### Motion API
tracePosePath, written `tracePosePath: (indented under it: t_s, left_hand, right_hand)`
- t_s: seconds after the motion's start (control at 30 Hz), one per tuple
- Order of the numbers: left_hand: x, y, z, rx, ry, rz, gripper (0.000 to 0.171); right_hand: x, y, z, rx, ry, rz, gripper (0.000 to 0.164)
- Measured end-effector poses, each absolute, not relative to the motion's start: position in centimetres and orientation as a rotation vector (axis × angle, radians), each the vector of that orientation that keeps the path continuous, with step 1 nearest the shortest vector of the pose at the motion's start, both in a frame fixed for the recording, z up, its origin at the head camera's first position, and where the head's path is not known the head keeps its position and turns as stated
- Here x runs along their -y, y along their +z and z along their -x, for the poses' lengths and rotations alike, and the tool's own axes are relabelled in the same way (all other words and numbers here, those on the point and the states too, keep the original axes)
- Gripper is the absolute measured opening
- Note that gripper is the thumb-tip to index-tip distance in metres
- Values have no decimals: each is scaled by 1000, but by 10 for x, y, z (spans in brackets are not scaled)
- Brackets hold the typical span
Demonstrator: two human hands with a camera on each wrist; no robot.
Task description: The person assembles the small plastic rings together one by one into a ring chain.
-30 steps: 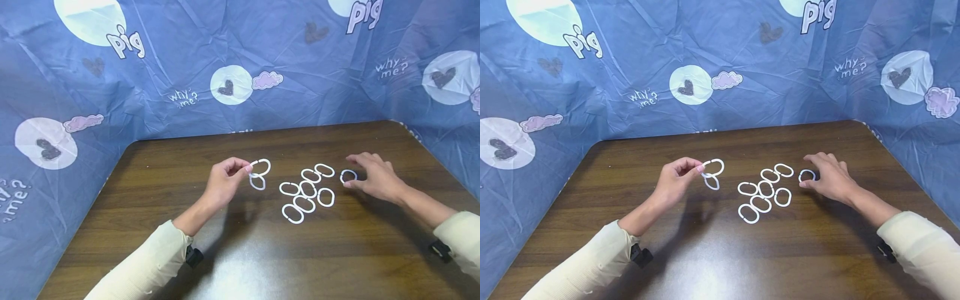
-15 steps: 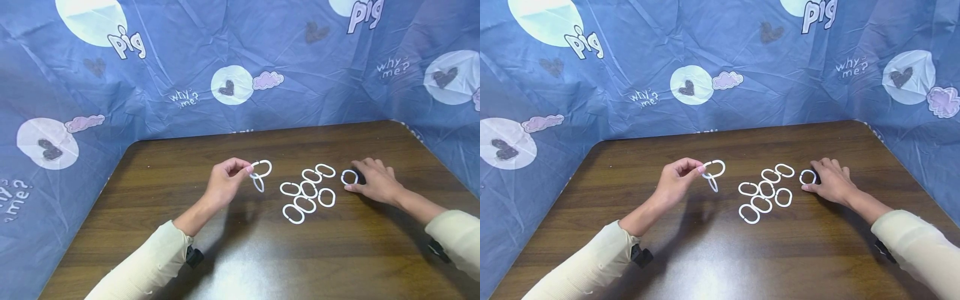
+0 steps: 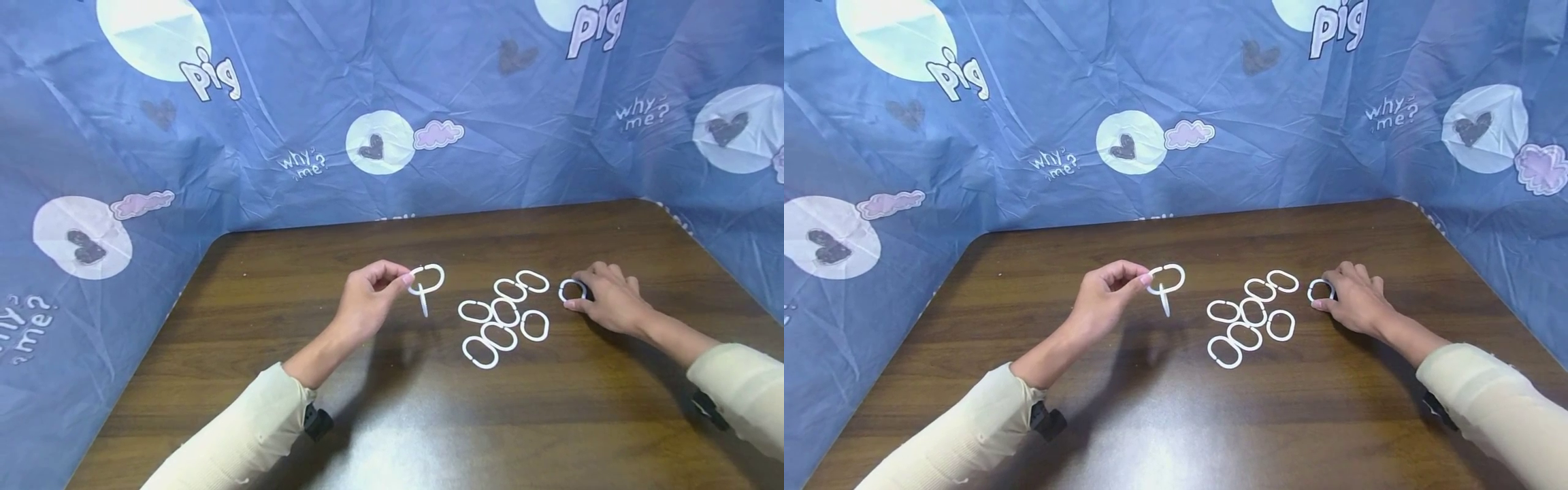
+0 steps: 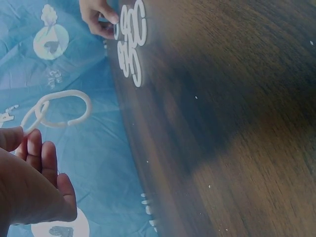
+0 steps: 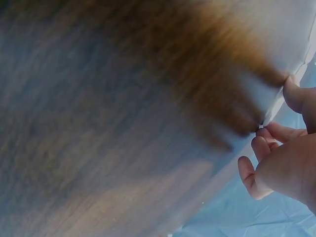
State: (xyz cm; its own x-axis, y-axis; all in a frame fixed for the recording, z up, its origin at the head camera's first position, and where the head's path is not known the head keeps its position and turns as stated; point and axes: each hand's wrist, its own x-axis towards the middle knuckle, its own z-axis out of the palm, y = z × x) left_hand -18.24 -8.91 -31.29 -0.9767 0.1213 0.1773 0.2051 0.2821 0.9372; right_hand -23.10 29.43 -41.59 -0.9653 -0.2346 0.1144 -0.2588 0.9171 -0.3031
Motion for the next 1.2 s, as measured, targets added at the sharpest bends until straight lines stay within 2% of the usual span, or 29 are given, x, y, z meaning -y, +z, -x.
tracePosePath:
  t_s: [0.6,1.2]
  left_hand:
    - [88,-314,183,2475,-1789,318,11]
    - [86,-314,182,2482,-1805,319,12]
  right_hand:
    - [-302,-417,230,2845,444,-439,56]
    - [-302,-388,236,2653,603,-457,51]
